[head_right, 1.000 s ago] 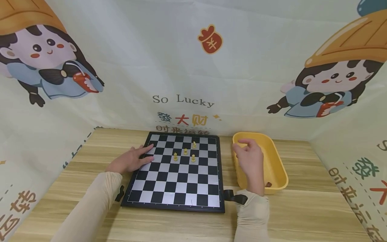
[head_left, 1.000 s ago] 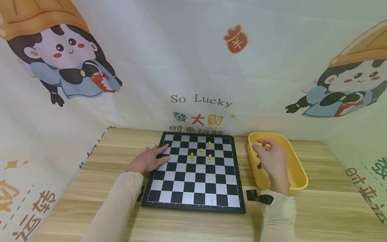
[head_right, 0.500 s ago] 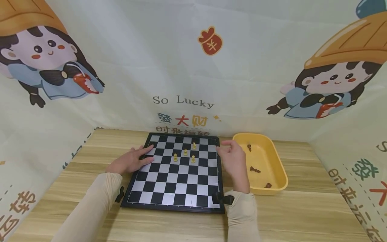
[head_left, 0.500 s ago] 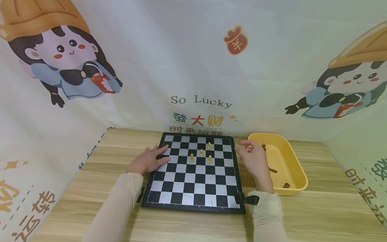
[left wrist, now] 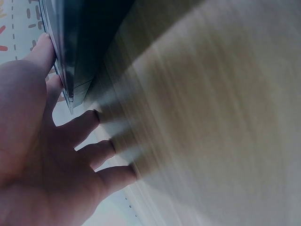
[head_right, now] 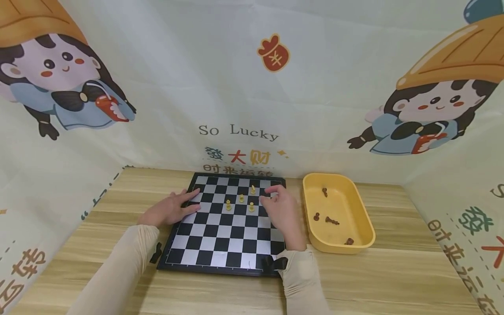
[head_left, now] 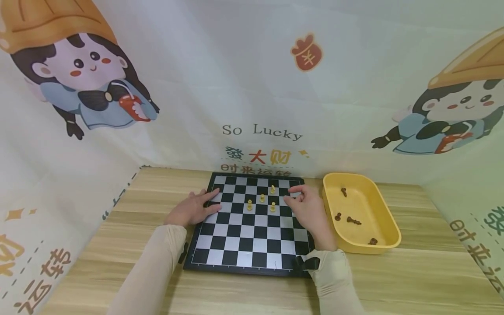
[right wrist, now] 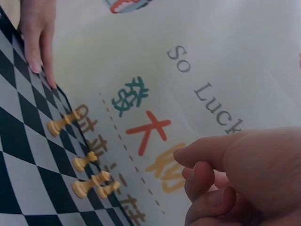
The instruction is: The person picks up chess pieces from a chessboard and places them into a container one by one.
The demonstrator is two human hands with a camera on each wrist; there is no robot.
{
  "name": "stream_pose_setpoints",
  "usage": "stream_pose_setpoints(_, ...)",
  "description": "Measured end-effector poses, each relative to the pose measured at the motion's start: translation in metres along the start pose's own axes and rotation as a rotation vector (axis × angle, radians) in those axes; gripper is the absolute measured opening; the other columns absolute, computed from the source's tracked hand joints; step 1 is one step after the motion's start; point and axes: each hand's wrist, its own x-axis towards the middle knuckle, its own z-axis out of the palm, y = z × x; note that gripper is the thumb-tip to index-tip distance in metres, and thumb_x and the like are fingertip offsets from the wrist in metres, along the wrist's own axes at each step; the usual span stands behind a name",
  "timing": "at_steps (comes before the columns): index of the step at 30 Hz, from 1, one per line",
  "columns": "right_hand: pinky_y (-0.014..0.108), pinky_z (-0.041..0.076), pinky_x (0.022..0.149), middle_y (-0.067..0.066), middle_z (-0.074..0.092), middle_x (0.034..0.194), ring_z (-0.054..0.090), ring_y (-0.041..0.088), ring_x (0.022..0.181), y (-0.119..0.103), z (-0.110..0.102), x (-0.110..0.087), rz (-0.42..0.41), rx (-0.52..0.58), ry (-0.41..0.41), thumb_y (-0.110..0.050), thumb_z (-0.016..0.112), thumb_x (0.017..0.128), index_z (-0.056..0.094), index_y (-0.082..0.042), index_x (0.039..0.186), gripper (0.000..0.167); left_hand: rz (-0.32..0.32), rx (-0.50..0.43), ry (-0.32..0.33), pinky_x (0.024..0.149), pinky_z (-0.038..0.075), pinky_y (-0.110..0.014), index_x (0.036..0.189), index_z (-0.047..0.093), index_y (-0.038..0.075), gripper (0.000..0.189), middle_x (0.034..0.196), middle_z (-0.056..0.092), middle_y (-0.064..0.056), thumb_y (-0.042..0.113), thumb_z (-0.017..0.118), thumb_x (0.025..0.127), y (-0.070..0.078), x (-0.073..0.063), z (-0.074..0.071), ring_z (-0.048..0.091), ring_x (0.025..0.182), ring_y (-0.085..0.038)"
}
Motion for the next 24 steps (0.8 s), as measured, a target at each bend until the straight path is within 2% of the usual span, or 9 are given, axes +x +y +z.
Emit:
stream_pose_setpoints(6,0.026,0.036,0.050,0.000,0.051,0.065,0.045,0.015,0.053,-0.002,0.010,0.000,0.026,-0.017,-0.027,-0.023,0.070,0.095,0.066,-0.007,0.121,0.031,-0.001,-0.003,-0.005,0.118,0.023,-0.075,0.162,0.024,0.037,0.069,0.171,0.017,-0.019,0.063,0.044,0.102,0.001,-0.001,0.000,0.009,0.155,-0.054)
stream_pose_setpoints(17,0.026,0.036,0.050,0.000,0.049,0.065,0.045,0.015,0.055,0.005,0.016,0.003,0.049,0.006,-0.069,-0.021,0.070,0.094,0.065,-0.004,0.123,0.033,-0.002,-0.001,0.001,0.119,0.022,-0.074,0.162,0.024,0.037,0.068,0.171,0.017,-0.019,0.063,0.044,0.102,0.000,-0.001,0.000,0.009,0.155,-0.053)
stream_pose_setpoints(24,0.025,0.037,0.052,0.001,0.054,0.066,0.047,0.014,0.057,0.011,0.028,0.006,0.062,-0.034,-0.097,-0.022,0.072,0.093,0.066,-0.003,0.121,0.034,-0.003,0.000,0.000,0.119,0.022,-0.074,0.162,0.024,0.037,0.068,0.171,0.017,-0.019,0.062,0.044,0.102,0.002,-0.001,0.000,0.009,0.155,-0.053)
